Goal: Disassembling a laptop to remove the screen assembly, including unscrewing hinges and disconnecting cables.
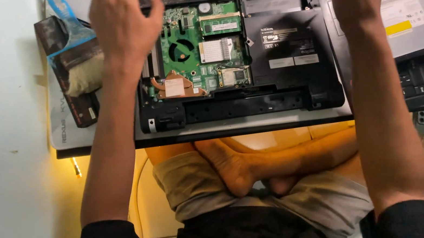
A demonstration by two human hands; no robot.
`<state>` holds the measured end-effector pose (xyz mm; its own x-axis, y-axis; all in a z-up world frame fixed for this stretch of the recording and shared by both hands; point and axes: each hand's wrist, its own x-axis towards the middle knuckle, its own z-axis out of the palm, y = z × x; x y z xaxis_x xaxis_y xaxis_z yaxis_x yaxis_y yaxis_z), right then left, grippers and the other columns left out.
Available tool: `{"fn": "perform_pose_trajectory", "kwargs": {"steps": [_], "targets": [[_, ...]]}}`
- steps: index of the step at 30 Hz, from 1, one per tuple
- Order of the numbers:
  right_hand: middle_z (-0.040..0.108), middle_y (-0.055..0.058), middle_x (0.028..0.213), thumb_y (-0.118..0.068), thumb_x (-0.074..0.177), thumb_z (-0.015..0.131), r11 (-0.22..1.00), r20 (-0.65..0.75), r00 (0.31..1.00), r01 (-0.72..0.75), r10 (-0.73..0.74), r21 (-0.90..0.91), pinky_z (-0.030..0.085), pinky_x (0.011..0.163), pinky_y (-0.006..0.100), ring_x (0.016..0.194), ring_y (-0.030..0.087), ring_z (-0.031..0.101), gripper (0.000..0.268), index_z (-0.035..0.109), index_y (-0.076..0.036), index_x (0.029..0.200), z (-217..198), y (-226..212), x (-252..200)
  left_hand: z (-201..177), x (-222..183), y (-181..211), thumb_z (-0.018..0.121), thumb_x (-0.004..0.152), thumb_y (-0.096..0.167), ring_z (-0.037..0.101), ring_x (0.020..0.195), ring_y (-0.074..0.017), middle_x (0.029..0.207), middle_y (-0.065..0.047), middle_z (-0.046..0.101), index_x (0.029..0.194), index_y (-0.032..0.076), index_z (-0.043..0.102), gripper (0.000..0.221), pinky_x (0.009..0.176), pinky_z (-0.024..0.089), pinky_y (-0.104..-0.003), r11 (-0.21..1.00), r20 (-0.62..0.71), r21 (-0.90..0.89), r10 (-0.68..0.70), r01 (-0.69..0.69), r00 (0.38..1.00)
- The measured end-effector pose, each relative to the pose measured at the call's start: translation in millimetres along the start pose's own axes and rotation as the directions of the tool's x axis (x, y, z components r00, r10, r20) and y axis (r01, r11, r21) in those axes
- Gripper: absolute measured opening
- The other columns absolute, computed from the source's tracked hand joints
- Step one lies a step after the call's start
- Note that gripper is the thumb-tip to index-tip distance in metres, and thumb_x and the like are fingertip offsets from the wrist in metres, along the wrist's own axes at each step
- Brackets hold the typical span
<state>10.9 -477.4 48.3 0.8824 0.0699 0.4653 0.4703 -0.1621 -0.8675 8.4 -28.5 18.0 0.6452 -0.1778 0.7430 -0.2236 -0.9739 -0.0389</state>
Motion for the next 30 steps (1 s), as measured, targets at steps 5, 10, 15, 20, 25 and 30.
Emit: {"fn": "perform_pose_trajectory", "kwargs": {"steps": [5,10,15,20,25,30], "targets": [[0.064,0.004,0.094,-0.066,0.12,0.069,0.875,0.322,0.943,-0.228,0.089,0.427,0.052,0.067,0.027,0.072,0.013,0.06,0.047,0.06,-0.02,0.112,56,-108,-38,-26,35,81,0.088,0.107,0.044,0.069,0.112,-0.0265,0.126,-0.005,0.073,0.126,0.022,0.082,0.03,0.109,0.048,-0.052,0.796,0.271,-0.572,0.412,-0.199,0.87],[0.046,-0.001,0.076,-0.069,0.113,0.071,0.74,0.34,0.93,-0.326,0.14,0.588,0.034,0.06,0.025,0.064,0.008,0.039,0.052,0.054,-0.021,0.11,86,-112,-69,-2,40,109,0.091,0.09,0.047,0.064,0.106,-0.0316,0.126,-0.008,0.058,0.135,0.026,0.081,0.05,0.107,0.054,-0.052,0.671,0.321,-0.718,0.554,-0.184,0.768],[0.049,0.0,0.08,-0.062,0.118,0.07,0.752,0.347,0.926,-0.333,0.148,0.568,0.037,0.06,0.025,0.065,0.009,0.042,0.048,0.052,-0.019,0.113,95,-85,-73,6,19,90,0.101,0.097,0.047,0.052,0.159,-0.0411,0.173,-0.009,0.044,0.162,0.026,0.066,0.077,0.13,0.049,-0.062,0.572,0.349,-0.819,0.564,-0.049,0.748],[0.053,-0.002,0.085,-0.066,0.118,0.075,0.804,0.322,0.935,-0.306,0.152,0.51,0.041,0.061,0.025,0.068,0.007,0.046,0.052,0.051,-0.02,0.117,94,-80,-81,-2,10,96,0.099,0.094,0.044,0.066,0.135,-0.0402,0.158,-0.01,0.055,0.157,0.024,0.067,0.074,0.112,0.059,-0.058,0.657,0.337,-0.749,0.489,-0.086,0.804],[0.049,-0.002,0.081,-0.073,0.116,0.076,0.848,0.29,0.942,-0.287,0.167,0.445,0.037,0.06,0.025,0.065,0.007,0.042,0.058,0.049,-0.022,0.115,96,-85,-83,-6,9,96,0.096,0.091,0.034,0.068,0.123,-0.0412,0.15,-0.013,0.058,0.151,0.021,0.069,0.067,0.106,0.06,-0.058,0.651,0.296,-0.753,0.468,-0.098,0.833],[0.05,-0.004,0.083,-0.071,0.119,0.072,0.878,0.277,0.955,-0.22,0.105,0.424,0.041,0.061,0.024,0.068,0.005,0.046,0.055,0.049,-0.022,0.118,95,-82,-81,-2,9,98,0.096,0.094,0.039,0.067,0.124,-0.0382,0.151,-0.01,0.057,0.154,0.021,0.07,0.069,0.108,0.06,-0.058,0.676,0.318,-0.73,0.47,-0.104,0.823]]}}
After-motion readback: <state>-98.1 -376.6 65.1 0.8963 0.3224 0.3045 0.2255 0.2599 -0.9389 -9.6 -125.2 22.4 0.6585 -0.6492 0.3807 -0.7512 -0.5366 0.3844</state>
